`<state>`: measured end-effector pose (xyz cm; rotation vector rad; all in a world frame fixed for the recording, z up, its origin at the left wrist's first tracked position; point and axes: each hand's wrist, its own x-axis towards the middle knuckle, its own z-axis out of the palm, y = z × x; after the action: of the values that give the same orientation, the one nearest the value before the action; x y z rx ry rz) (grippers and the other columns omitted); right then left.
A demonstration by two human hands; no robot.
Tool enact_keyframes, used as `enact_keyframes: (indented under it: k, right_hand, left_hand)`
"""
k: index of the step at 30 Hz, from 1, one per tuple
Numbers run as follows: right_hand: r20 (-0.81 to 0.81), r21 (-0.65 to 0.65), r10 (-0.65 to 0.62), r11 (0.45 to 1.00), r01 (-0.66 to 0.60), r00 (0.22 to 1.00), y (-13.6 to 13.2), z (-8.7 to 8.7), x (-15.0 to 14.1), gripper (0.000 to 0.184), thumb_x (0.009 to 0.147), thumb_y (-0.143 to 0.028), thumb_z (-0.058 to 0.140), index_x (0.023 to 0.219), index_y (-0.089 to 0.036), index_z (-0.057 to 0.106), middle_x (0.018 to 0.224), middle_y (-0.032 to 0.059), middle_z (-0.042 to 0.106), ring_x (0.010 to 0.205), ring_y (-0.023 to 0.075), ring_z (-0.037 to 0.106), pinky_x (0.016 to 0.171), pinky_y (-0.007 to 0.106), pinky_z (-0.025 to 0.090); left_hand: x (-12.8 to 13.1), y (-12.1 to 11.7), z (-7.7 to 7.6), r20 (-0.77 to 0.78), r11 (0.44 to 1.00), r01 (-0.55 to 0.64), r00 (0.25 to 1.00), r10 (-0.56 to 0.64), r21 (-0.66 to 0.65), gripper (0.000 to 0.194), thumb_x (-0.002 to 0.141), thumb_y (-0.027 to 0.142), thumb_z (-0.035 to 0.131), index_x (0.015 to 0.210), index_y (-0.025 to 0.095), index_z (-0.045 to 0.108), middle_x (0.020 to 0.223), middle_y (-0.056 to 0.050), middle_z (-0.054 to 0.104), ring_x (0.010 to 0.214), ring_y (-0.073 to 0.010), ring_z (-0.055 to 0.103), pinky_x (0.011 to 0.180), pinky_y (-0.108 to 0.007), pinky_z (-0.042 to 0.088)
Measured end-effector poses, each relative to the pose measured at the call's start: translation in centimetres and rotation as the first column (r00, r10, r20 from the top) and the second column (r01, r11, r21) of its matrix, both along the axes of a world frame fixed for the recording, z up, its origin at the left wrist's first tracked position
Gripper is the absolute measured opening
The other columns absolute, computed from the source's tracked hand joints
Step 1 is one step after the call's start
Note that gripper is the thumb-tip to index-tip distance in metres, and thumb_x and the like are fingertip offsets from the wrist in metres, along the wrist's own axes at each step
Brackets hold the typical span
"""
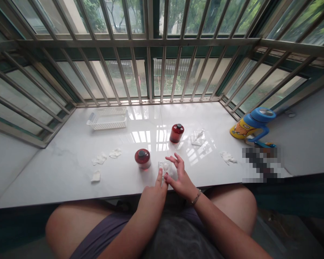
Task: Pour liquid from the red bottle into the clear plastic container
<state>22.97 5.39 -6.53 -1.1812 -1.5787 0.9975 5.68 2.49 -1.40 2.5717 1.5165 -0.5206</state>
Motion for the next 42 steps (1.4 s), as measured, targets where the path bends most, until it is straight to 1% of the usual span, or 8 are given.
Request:
enact_keyframes:
  k: [5, 9, 16, 21, 26, 29, 32, 42]
  right_hand:
    - [-0.007, -0.018, 0.023, 1.0, -0.023, 1.0, 0.1, 0.0, 0.2, 0.088, 0.103, -0.044, 0.069, 0.167, -0.028, 0.012, 0.148, 0.0168, 0.059, 0.16, 0.032, 0.039, 0.132, 0.063, 0.031]
    - [-0.017, -0.011, 0.042, 0.999, -0.042, 0.999, 0.1, 0.0, 0.3, 0.093, 0.101, -0.048, 0.073, 0.168, -0.03, 0.011, 0.16, 0.0176, 0.048, 0.162, 0.0325, 0.035, 0.133, 0.061, 0.029]
    - [-0.033, -0.007, 0.069, 0.998, -0.069, 0.997, 0.2, -0.1, 0.4, 0.095, 0.102, -0.052, 0.072, 0.168, -0.029, 0.008, 0.156, 0.018, 0.053, 0.162, 0.0325, 0.035, 0.133, 0.062, 0.029]
    - [-0.047, -0.01, 0.051, 0.999, -0.052, 0.998, 0.3, 0.1, 0.5, 0.081, 0.104, -0.049, 0.069, 0.164, -0.028, 0.017, 0.148, 0.0155, 0.059, 0.16, 0.0307, 0.038, 0.133, 0.061, 0.029]
    - [-0.077, -0.001, 0.055, 0.998, -0.056, 0.996, 0.4, 0.2, 0.5, 0.081, 0.103, -0.046, 0.071, 0.163, -0.03, 0.02, 0.157, 0.0166, 0.052, 0.159, 0.0308, 0.039, 0.133, 0.06, 0.03]
    - [-0.071, -0.009, 0.089, 0.996, -0.09, 0.994, 0.6, 0.4, 0.6, 0.071, 0.104, -0.042, 0.068, 0.159, -0.03, 0.025, 0.146, 0.0146, 0.062, 0.159, 0.03, 0.039, 0.132, 0.061, 0.029]
    - [-0.056, 0.002, 0.104, 0.995, -0.104, 0.993, 0.8, 0.7, 0.7, 0.072, 0.104, -0.038, 0.067, 0.161, -0.031, 0.023, 0.154, 0.0144, 0.057, 0.16, 0.029, 0.038, 0.134, 0.06, 0.027]
    - [0.029, 0.003, 0.039, 0.999, -0.039, 0.999, 2.3, 1.5, 0.2, 0.07, 0.095, -0.023, 0.072, 0.156, -0.03, 0.039, 0.124, 0.0068, 0.077, 0.143, 0.0272, 0.06, 0.122, 0.056, 0.046]
  left_hand:
    - [-0.1, -0.1, -0.4, 0.043, 0.999, -0.031, 0.999, 0.031, 0.007, 0.076, 0.101, 0.019, 0.065, 0.171, 0.028, 0.037, 0.177, -0.03, 0.022, 0.07, -0.0216, 0.076, 0.071, -0.041, 0.068]
    - [-0.1, -0.1, -0.4, 0.025, 1.0, -0.028, 0.999, 0.028, 0.002, 0.076, 0.101, 0.02, 0.064, 0.171, 0.027, 0.035, 0.176, -0.03, 0.023, 0.071, -0.021, 0.076, 0.071, -0.04, 0.066]
    - [-0.1, -0.1, -0.3, 0.018, 1.0, -0.018, 1.0, 0.018, 0.007, 0.077, 0.101, 0.021, 0.066, 0.171, 0.026, 0.035, 0.176, -0.032, 0.021, 0.073, -0.0213, 0.076, 0.071, -0.04, 0.066]
    - [-0.1, -0.2, -0.7, 0.04, 1.0, -0.025, 0.999, 0.024, 0.01, 0.078, 0.1, 0.021, 0.067, 0.171, 0.027, 0.036, 0.176, -0.031, 0.022, 0.072, -0.0212, 0.076, 0.071, -0.04, 0.067]
    - [-0.1, -0.2, -1.0, 0.048, 1.0, -0.026, 0.999, 0.025, 0.016, 0.077, 0.1, 0.021, 0.068, 0.171, 0.028, 0.037, 0.176, -0.03, 0.023, 0.074, -0.0208, 0.076, 0.071, -0.039, 0.068]
    - [0.0, -0.2, -0.7, 0.028, 0.999, -0.024, 0.999, 0.023, 0.024, 0.075, 0.101, 0.015, 0.063, 0.17, 0.028, 0.037, 0.175, -0.03, 0.026, 0.07, -0.0202, 0.076, 0.07, -0.039, 0.068]
    - [0.2, -0.1, -0.2, 0.006, 1.0, -0.01, 1.0, 0.01, 0.02, 0.075, 0.1, 0.011, 0.058, 0.171, 0.025, 0.037, 0.174, -0.031, 0.026, 0.071, -0.0228, 0.077, 0.069, -0.042, 0.069]
    - [0.5, 0.0, 0.8, -0.03, 1.0, -0.006, 1.0, 0.006, -0.016, 0.071, 0.103, 0.014, 0.056, 0.171, 0.022, 0.037, 0.175, -0.029, 0.023, 0.073, -0.0244, 0.079, 0.07, -0.042, 0.07]
